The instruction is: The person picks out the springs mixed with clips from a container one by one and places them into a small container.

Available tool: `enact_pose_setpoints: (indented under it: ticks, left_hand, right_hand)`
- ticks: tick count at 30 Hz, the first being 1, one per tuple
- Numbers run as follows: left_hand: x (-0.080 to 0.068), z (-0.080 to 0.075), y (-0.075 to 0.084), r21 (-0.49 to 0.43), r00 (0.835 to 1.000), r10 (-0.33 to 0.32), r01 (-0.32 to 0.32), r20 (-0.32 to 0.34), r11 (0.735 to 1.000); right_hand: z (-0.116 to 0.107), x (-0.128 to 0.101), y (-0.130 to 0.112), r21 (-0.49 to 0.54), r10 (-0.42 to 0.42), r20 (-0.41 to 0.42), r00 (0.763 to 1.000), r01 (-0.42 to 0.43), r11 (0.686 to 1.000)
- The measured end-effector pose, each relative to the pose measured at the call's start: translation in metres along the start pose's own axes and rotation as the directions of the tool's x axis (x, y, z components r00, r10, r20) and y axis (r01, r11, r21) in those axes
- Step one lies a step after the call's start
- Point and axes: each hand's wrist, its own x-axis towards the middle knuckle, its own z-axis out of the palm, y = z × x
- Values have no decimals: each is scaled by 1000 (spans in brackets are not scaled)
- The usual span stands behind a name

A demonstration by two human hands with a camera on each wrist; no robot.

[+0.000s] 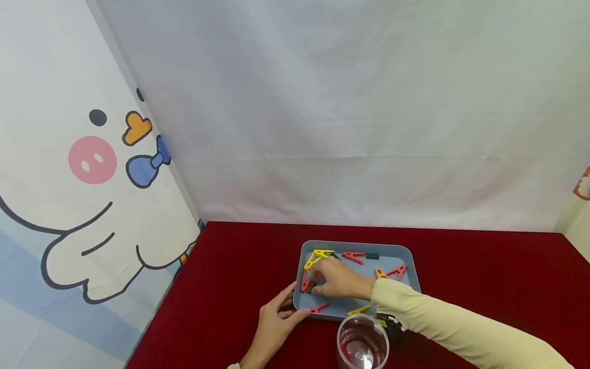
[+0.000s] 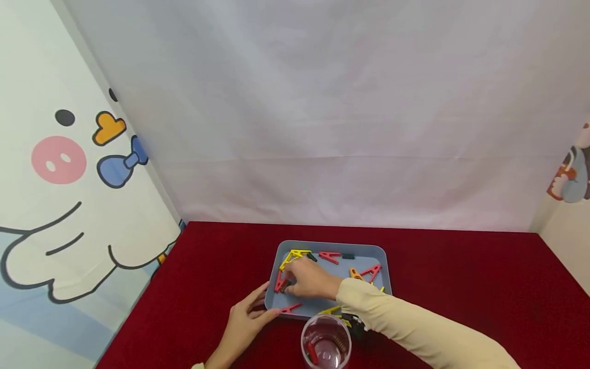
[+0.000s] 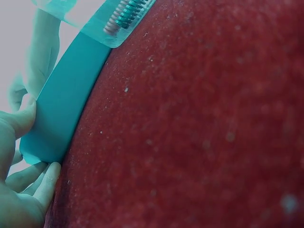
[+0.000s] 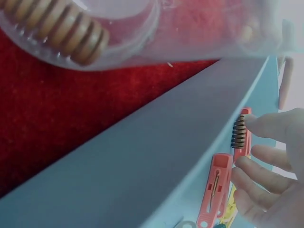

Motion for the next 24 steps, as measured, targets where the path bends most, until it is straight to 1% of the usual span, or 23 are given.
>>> enact_pose_setpoints:
  ticks: [3,7,12,18,24]
  left_hand:
    - [0,0,0,-5,1000,-2,2,2,1000]
    - [0,-1,1,-17,1000,-3,3,4,1000]
    - [-1,0,1,-31,1000,-9,9,14,999]
    - [-1,0,1,-30,1000,-9,10,10,1000]
    - [0,-1,0,-23,1000,-4,5,5,1000]
  right_hand:
    - [1,2,0,-15,13,18,1000,-13,1000]
    - [2,5,0,-26,1,32,999,0,1000]
    - [3,7,-1,-28,-32,24,999,33,999]
    - [4,8,-4,-21,-33,11,999,33,999]
    - [5,10,-5,-57,-49,4,999,49,997]
